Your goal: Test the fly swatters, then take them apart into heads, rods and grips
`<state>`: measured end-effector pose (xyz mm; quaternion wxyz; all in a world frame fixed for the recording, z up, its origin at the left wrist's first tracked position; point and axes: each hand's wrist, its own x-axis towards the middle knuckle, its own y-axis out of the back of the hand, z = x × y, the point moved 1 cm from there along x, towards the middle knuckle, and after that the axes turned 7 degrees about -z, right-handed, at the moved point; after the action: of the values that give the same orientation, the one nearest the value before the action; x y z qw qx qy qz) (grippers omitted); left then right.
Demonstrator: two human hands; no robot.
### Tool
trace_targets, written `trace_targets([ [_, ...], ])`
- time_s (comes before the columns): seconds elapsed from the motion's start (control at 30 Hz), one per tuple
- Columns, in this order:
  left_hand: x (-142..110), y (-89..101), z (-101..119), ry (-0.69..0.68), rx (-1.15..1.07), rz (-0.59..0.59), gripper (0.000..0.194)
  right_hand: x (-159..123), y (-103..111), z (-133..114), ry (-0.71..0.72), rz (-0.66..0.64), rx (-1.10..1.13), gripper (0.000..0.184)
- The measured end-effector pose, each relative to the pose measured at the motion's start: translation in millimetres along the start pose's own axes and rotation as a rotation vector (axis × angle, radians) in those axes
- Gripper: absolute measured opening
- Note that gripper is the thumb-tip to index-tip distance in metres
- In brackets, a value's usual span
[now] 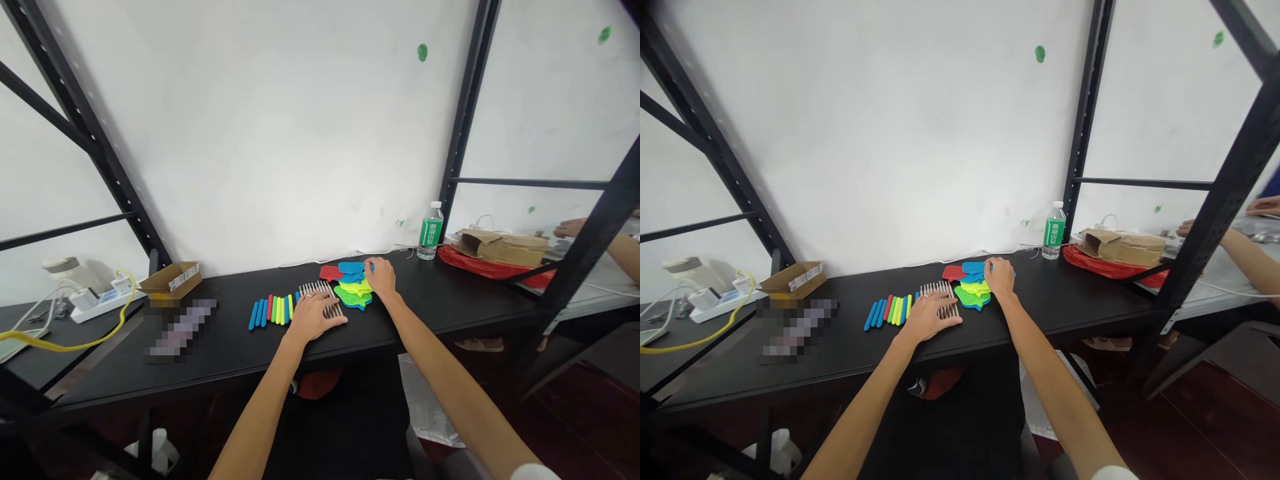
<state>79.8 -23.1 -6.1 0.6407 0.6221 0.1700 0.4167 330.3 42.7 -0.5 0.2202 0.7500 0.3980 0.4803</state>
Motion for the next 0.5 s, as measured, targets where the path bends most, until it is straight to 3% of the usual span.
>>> trace_targets([
  [0.2, 4, 2.3, -3, 0.003, -0.001, 0.008, 0.064, -1, 1, 0, 0.002, 0.0, 0.004, 0.031],
  [0.3, -1, 12.8, 10, -0.035, 0.002, 0.058, 0.056, -1, 3, -1, 0.001, 0.001, 0.003, 0.031],
  [0.4, -30, 16.4, 44, -0.144, -0.01, 0.072, 0.041, -1, 4, -2, -0.001, 0.002, 0.001, 0.03],
  [0.5, -87, -3.2, 81, -0.372, -0.036, -0.15, 0.041, -1, 3, -3, 0.004, -0.004, -0.007, 0.03],
])
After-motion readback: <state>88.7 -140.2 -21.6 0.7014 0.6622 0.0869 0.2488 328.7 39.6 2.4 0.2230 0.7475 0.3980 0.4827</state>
